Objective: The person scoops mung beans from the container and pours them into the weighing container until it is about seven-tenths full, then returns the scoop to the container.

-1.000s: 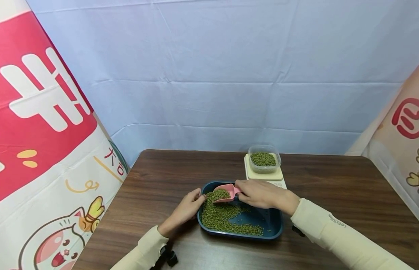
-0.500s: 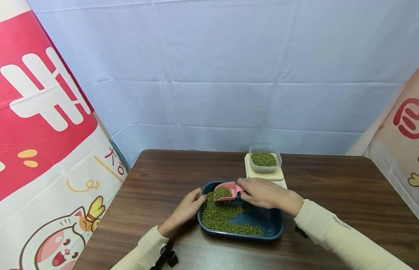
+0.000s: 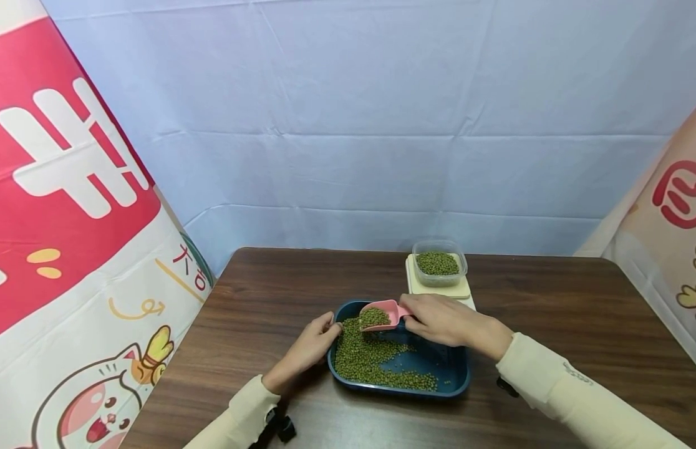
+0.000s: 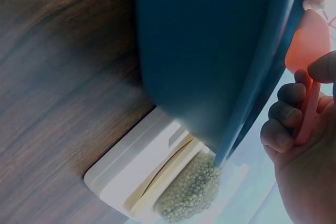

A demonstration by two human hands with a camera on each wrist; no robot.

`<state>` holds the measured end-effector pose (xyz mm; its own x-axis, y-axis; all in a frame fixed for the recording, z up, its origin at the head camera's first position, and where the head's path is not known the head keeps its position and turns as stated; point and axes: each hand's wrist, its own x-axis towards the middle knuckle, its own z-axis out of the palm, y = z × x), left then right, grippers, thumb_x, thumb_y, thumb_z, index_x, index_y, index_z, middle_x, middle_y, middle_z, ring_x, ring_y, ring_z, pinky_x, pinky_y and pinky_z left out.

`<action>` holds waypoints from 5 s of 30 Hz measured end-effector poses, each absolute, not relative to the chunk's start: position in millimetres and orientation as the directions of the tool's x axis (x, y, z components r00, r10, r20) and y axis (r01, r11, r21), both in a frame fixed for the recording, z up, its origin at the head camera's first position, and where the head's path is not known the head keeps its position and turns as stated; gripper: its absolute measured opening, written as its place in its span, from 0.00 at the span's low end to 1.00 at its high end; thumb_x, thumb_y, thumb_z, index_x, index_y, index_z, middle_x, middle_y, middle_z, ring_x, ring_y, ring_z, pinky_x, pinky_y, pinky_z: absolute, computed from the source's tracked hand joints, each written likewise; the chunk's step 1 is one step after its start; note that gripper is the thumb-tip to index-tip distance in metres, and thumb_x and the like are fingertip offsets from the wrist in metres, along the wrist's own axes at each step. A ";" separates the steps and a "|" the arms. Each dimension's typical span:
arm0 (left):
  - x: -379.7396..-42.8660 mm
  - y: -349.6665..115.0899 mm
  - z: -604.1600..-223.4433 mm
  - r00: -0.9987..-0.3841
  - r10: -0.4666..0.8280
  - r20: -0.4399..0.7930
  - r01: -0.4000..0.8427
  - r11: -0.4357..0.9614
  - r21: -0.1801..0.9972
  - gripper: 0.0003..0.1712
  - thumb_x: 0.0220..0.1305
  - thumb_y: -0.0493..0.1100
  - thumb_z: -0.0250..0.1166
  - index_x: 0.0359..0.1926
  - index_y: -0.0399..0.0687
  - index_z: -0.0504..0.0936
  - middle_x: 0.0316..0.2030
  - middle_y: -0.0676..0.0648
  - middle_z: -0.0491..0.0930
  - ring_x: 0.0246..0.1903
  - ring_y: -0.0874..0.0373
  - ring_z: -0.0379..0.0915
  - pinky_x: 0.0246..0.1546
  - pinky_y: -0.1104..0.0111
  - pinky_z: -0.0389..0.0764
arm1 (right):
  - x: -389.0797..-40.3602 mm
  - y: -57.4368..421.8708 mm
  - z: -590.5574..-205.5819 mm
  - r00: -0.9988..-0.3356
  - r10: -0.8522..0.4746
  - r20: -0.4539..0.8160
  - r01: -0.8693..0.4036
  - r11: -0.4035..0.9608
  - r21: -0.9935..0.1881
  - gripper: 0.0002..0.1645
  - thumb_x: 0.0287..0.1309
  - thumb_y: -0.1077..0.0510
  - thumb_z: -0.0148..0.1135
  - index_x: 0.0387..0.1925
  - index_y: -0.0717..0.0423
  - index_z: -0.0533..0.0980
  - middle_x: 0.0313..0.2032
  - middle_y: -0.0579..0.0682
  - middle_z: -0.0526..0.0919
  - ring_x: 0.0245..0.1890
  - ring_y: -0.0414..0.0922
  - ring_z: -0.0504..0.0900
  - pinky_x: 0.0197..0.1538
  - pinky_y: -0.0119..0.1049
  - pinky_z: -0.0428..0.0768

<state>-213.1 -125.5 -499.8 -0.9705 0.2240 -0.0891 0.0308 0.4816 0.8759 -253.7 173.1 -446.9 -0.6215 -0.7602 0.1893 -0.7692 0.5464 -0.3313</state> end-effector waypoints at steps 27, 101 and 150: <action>-212.1 -123.5 -498.2 -0.974 0.211 -0.083 0.028 0.475 0.879 0.17 0.72 0.49 0.50 0.26 0.47 0.61 0.13 0.54 0.60 0.07 0.62 0.55 0.07 0.74 0.59 | -253.7 196.8 -439.3 -0.672 -0.711 0.205 -0.736 0.615 -0.282 0.06 0.64 0.55 0.57 0.34 0.41 0.68 0.24 0.36 0.65 0.23 0.35 0.68 0.27 0.30 0.68; -212.6 -125.8 -501.6 -0.970 0.220 -0.104 0.008 0.458 0.889 0.18 0.73 0.52 0.49 0.28 0.47 0.61 0.14 0.53 0.58 0.08 0.61 0.53 0.08 0.73 0.59 | -281.8 256.9 -424.1 -0.811 -0.528 0.250 -0.584 0.756 -0.296 0.03 0.66 0.57 0.54 0.38 0.51 0.68 0.22 0.44 0.65 0.21 0.39 0.65 0.22 0.32 0.64; -212.3 -125.0 -499.5 -0.971 0.216 -0.099 0.016 0.472 0.881 0.17 0.73 0.50 0.50 0.27 0.48 0.61 0.14 0.54 0.59 0.08 0.62 0.54 0.07 0.73 0.59 | -306.7 296.9 -409.8 -0.877 -0.446 0.179 -0.478 0.848 -0.229 0.15 0.63 0.55 0.59 0.46 0.62 0.74 0.23 0.47 0.69 0.23 0.43 0.67 0.24 0.36 0.65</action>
<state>-212.3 -125.0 -499.5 -0.9713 0.2165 -0.0988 0.0156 0.4720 0.8814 -306.7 296.9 -409.8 -0.8768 -0.4463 0.1788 -0.4783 0.8480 -0.2286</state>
